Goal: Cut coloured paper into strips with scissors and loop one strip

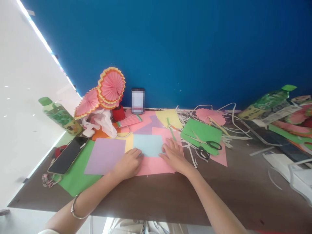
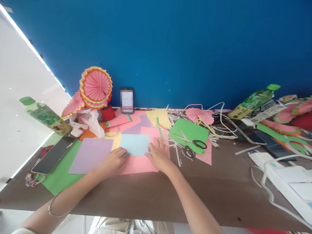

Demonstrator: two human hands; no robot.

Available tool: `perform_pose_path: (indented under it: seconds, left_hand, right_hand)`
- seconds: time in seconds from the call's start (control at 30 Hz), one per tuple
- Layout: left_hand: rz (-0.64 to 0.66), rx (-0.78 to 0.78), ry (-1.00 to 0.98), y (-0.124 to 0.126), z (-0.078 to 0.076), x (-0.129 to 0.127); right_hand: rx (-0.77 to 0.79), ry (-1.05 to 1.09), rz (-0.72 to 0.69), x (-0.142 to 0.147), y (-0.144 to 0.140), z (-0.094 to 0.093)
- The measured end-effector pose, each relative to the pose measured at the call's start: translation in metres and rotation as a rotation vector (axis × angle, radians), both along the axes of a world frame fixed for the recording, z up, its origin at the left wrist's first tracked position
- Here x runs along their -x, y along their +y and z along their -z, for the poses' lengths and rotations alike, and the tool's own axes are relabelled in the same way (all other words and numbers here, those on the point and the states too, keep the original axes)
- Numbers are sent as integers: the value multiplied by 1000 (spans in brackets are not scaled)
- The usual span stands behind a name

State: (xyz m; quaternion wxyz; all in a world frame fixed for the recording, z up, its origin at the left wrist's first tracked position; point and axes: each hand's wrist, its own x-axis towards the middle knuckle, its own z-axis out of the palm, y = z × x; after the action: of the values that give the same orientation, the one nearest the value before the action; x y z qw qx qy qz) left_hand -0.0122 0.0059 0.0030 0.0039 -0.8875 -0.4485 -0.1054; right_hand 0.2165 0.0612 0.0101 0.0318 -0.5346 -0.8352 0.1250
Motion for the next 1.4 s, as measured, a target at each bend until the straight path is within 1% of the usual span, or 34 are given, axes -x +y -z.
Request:
perform_pose_path:
  seconds: [0.07,0.13,0.23,0.3,0.37,0.4,0.43,0.5,0.53,0.6,0.73,0.83,0.93,1.0,1.1,1.2,1.3,1.4]
  left_hand:
    - [-1,9,-20,1,-1,1]
    - [11,15,-57,2,-1,3]
    - [35,40,-126,7,0,6]
    - [39,51,-140,10,0,7]
    - [39,48,-106,13,-2,7]
    - [41,40,-77,14,-2,7]
    - [47,28,-47,15,-3,7]
    - [67,-5,-2,16,-4,7]
    - [77,-20,13,16,-4,7]
    - [95,-47,38,16,-5,8]
    - [130,-95,69,16,-3,8]
    - [117,-136,50,17,1,7]
    - [102,-193,36,17,6,6]
    - [116,-227,39,17,8,5]
    - [155,-267,37,16,7,4]
    - [188,-310,3,14,4,3]
    - [178,-349,-58,12,1,0]
    - [174,-378,-62,10,0,-1]
  right_hand:
    - [78,-20,12,-5,2,-4]
    - [120,-15,18,-12,5,-7]
    - [115,18,19,-20,9,-8]
    - [36,69,57,-19,10,-8]
    - [-106,169,83,-10,7,-7]
    - [-184,230,65,-4,4,-6]
    - [-245,284,-1,3,0,-5]
    - [-320,324,-188,17,-9,-1]
    - [-355,307,-269,23,-12,1]
    - [-424,232,-379,31,-18,6]
    - [-537,55,-487,33,-19,10]
    - [-624,-51,-545,32,-18,8]
    - [-683,-114,-573,34,-18,6]
    - [-699,-114,-565,35,-18,6]
    - [-720,-45,-526,36,-18,8]
    - [-755,31,-541,36,-17,8]
    - [-788,88,-552,36,-18,7]
    - [-817,116,-546,36,-19,5]
